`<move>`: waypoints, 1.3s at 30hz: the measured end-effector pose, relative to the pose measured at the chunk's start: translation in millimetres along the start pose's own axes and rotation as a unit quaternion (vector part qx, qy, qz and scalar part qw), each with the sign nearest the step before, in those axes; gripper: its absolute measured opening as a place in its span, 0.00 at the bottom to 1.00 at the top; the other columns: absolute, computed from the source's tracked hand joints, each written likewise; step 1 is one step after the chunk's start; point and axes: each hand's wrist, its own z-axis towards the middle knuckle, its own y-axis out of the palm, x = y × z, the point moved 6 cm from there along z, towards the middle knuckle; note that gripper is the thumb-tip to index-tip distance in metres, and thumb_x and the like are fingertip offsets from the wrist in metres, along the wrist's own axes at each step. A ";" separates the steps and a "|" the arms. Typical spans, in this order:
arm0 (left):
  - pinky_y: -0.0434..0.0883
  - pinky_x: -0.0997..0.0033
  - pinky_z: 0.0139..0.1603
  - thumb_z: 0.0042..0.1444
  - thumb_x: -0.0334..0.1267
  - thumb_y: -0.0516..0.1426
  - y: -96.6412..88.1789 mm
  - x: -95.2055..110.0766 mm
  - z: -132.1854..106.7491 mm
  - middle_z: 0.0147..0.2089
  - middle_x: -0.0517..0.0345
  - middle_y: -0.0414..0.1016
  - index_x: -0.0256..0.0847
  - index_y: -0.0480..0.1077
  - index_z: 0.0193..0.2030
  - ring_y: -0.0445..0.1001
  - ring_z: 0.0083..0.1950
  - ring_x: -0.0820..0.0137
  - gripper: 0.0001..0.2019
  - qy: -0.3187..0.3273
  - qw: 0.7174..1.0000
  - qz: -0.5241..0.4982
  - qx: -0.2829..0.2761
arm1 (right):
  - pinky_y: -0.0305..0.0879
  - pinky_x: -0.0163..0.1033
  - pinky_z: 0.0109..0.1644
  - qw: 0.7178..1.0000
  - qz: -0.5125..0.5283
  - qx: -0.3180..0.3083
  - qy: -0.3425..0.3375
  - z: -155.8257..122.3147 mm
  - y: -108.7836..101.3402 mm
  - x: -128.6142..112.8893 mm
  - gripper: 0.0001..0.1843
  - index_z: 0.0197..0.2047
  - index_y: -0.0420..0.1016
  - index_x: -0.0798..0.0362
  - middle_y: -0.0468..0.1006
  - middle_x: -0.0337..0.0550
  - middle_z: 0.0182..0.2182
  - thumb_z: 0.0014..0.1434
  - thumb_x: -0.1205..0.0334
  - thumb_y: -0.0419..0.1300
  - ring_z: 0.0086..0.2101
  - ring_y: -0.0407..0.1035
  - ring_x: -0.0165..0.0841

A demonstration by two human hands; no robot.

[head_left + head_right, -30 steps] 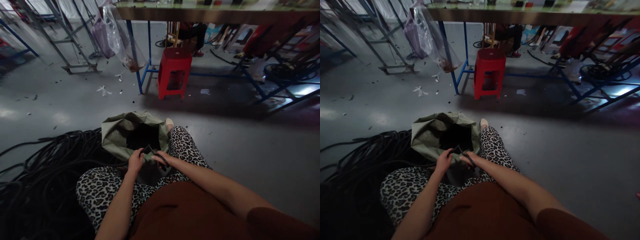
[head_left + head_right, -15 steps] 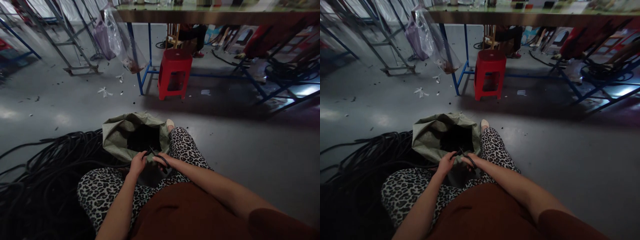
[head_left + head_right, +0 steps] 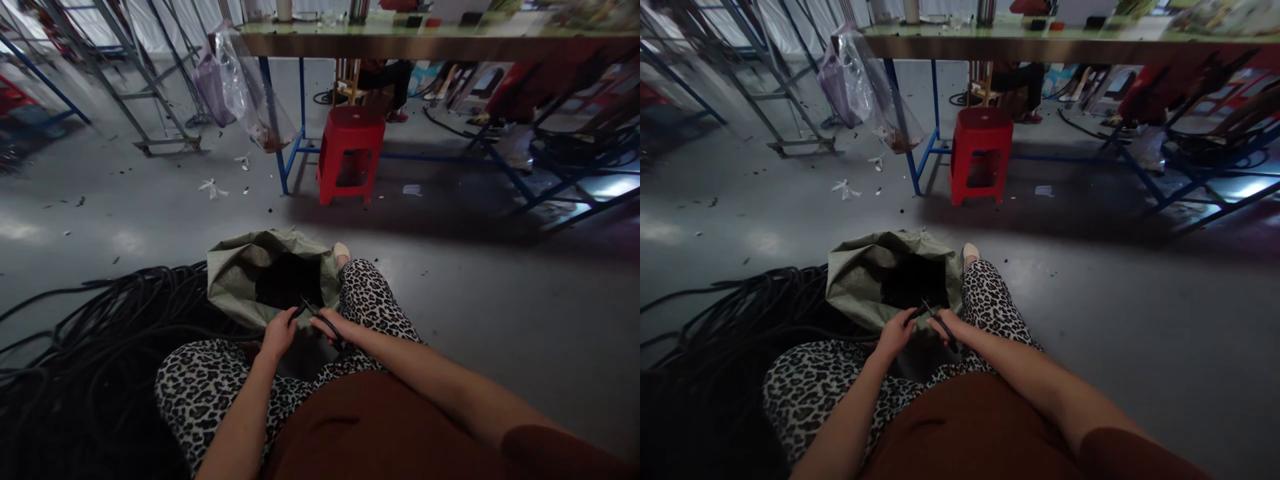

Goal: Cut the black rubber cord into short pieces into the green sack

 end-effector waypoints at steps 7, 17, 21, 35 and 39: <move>0.68 0.63 0.56 0.58 0.33 0.51 -1.5 -0.6 -0.8 0.53 0.49 0.75 0.38 0.69 0.54 0.73 0.53 0.66 0.17 -0.013 1.000 0.008 0.005 | 0.52 0.26 0.12 1.000 -0.029 0.006 -0.005 1.2 -2.8 -1.0 0.11 0.30 0.61 0.55 0.59 0.29 0.11 0.64 0.61 0.51 0.10 0.58 0.24; 0.68 0.64 0.56 0.59 0.32 0.51 -3.2 -0.2 0.6 0.53 0.48 0.75 0.37 0.69 0.54 0.73 0.53 0.65 0.17 -0.026 0.999 0.019 -0.005 | 0.54 0.27 0.13 0.998 -0.059 0.003 -0.013 5.3 -3.7 2.1 0.12 0.28 0.64 0.56 0.60 0.32 0.11 0.63 0.62 0.53 0.10 0.59 0.25; 0.68 0.65 0.55 0.58 0.32 0.52 -3.8 -2.0 0.7 0.52 0.49 0.75 0.38 0.69 0.54 0.73 0.52 0.66 0.17 -0.029 0.999 0.020 0.004 | 0.54 0.27 0.14 0.998 -0.064 0.011 -0.012 3.3 -5.6 0.1 0.11 0.28 0.65 0.57 0.60 0.31 0.11 0.62 0.61 0.55 0.10 0.59 0.25; 0.69 0.59 0.56 0.59 0.35 0.50 -19.2 -9.3 5.6 0.52 0.46 0.75 0.36 0.69 0.52 0.73 0.53 0.61 0.16 -0.052 0.994 -0.023 0.093 | 0.56 0.26 0.17 0.998 0.039 -0.055 -0.009 -5.2 -1.1 -9.0 0.10 0.39 0.65 0.57 0.67 0.32 0.14 0.65 0.58 0.53 0.12 0.62 0.25; 0.69 0.59 0.56 0.58 0.35 0.51 -18.5 -8.6 5.9 0.52 0.46 0.75 0.36 0.69 0.52 0.73 0.53 0.61 0.16 -0.049 0.994 -0.023 0.097 | 0.57 0.26 0.17 0.996 0.049 -0.072 -0.015 -9.2 0.1 -10.7 0.09 0.39 0.65 0.57 0.67 0.31 0.14 0.66 0.58 0.53 0.12 0.62 0.25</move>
